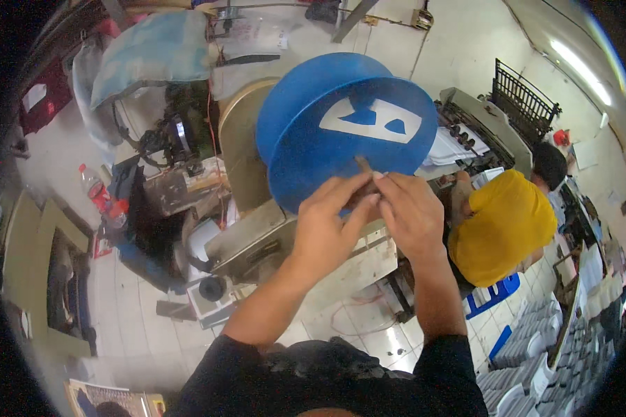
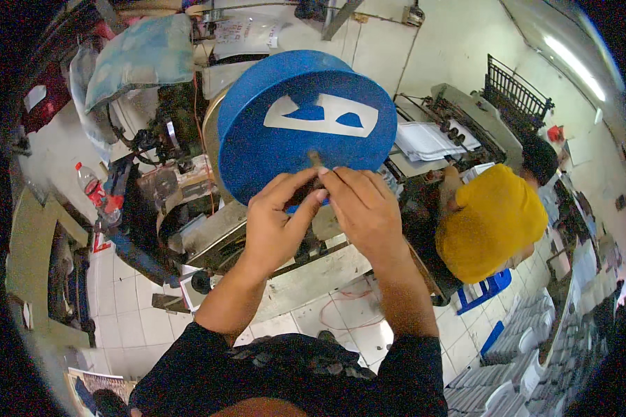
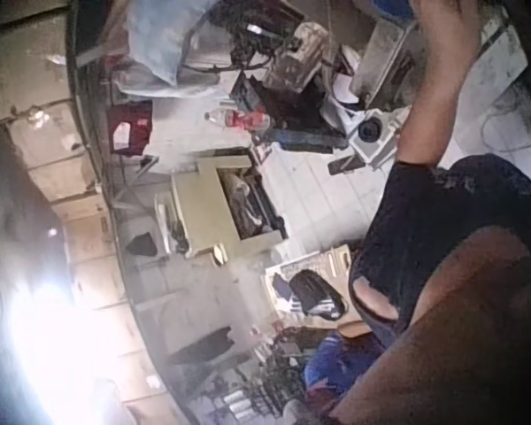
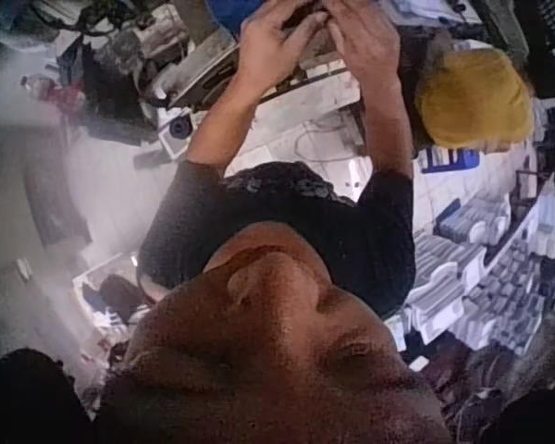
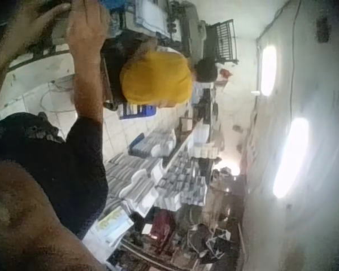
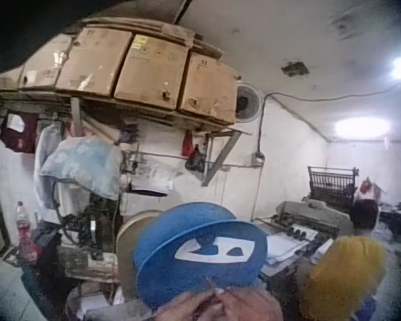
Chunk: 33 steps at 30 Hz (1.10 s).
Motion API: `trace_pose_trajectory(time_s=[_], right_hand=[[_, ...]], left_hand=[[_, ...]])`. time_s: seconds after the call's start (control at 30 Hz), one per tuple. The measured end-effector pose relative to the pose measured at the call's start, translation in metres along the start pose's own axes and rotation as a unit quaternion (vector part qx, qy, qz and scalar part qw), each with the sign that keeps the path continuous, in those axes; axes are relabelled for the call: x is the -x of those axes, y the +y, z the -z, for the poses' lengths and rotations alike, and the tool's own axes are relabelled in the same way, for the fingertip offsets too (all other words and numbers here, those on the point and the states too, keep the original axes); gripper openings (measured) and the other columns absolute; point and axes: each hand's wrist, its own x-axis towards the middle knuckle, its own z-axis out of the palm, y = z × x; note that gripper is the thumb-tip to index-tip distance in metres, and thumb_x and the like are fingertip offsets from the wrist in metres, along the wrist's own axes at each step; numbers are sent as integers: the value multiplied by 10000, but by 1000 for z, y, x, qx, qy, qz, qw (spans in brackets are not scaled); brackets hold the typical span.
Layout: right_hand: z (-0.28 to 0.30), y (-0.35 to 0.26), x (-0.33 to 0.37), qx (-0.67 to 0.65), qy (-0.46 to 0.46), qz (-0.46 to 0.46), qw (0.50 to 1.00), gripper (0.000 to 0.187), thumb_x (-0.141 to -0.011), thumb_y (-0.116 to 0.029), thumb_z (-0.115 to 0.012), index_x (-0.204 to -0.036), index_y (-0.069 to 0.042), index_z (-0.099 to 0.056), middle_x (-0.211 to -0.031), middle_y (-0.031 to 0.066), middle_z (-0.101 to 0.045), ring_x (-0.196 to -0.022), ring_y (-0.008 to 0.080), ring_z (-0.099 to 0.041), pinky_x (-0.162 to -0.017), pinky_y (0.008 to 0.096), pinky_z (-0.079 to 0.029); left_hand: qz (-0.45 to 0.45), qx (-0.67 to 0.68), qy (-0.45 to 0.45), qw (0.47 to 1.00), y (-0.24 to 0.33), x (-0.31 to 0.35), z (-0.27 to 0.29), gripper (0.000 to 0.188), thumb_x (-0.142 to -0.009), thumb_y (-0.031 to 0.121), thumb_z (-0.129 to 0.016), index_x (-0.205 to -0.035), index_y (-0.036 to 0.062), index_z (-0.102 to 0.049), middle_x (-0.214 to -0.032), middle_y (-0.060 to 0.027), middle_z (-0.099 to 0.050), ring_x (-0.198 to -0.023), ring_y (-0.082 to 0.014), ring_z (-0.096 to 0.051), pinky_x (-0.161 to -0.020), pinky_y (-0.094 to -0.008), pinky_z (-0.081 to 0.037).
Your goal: The person cuts wire on a spool using pliers, mounts the wire spool onto a binding machine, and secures it in place using a metal rod.
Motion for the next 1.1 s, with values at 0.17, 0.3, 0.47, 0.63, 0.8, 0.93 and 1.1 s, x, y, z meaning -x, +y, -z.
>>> trace_pose_trajectory(time_s=[0.17, 0.3, 0.47, 0.63, 0.8, 0.93, 1.1], right_hand=[[6, 16, -7, -192, -94, -56, 975, 328, -788, -51, -709, -1112, -40, -659, -1020, 142, -668, -902, 295, -661, -767, 356, -536], [3, 45, -8, -315, -116, -74, 939, 284, -807, -81, -722, -1077, -13, -666, -976, 154, -689, -865, 294, -677, -747, 330, -535], [-16, 52, -15, -399, -95, -165, 897, 255, -813, -71, -725, -1059, -15, -685, -971, 130, -711, -856, 197, -701, -732, 293, -540], [-20, 51, -12, -473, -93, -222, 847, 194, -837, -59, -712, -1025, -14, -696, -987, 107, -718, -897, 154, -691, -783, 279, -540], [-11, 57, -35, -372, -86, -88, 920, 187, -823, -63, -697, -1002, -12, -697, -971, 140, -705, -865, 257, -698, -759, 321, -535], [-1, 54, -57, -349, -93, 3, 932, 203, -824, -69, -673, -1020, -17, -688, -931, 160, -684, -852, 336, -665, -747, 369, -526], [7, 59, -67, -289, -159, 61, 942, 277, -843, -66, -636, -1117, -28, -642, -967, 173, -657, -853, 364, -639, -747, 410, -517]], left_hand=[[43, 90, 108, 989, -5, 9, -15, 275, -838, 66, -712, -1107, 20, -677, -911, -122, -673, -814, -180, -651, -717, -284, -506], [6, -26, 63, 998, -1, 7, -12, 280, -839, 86, -708, -1112, 40, -673, -884, -141, -639, -742, -242, -654, -664, -323, -520], [-28, -205, 94, 974, 2, 4, -5, 306, -808, 65, -735, -1106, 29, -675, -944, -140, -634, -770, -231, -636, -682, -310, -520], [-65, -259, 108, 958, 11, 6, -15, 362, -797, 67, -739, -1137, 5, -635, -961, -149, -637, -785, -275, -639, -688, -335, -525], [-65, -314, 127, 939, 2, 5, -25, 374, -789, 66, -734, -1138, -13, -626, -947, -158, -644, -810, -311, -644, -706, -361, -526], [-59, -343, 168, 922, -5, 4, -34, 430, -777, 72, -718, -1193, 54, -613, -957, -127, -623, -811, -311, -645, -680, -378, -532], [-98, -349, 242, 900, -20, -4, -45, 408, -751, 38, -749, -1148, 85, -666, -920, -126, -609, -779, -287, -629, -686, -360, -522]])
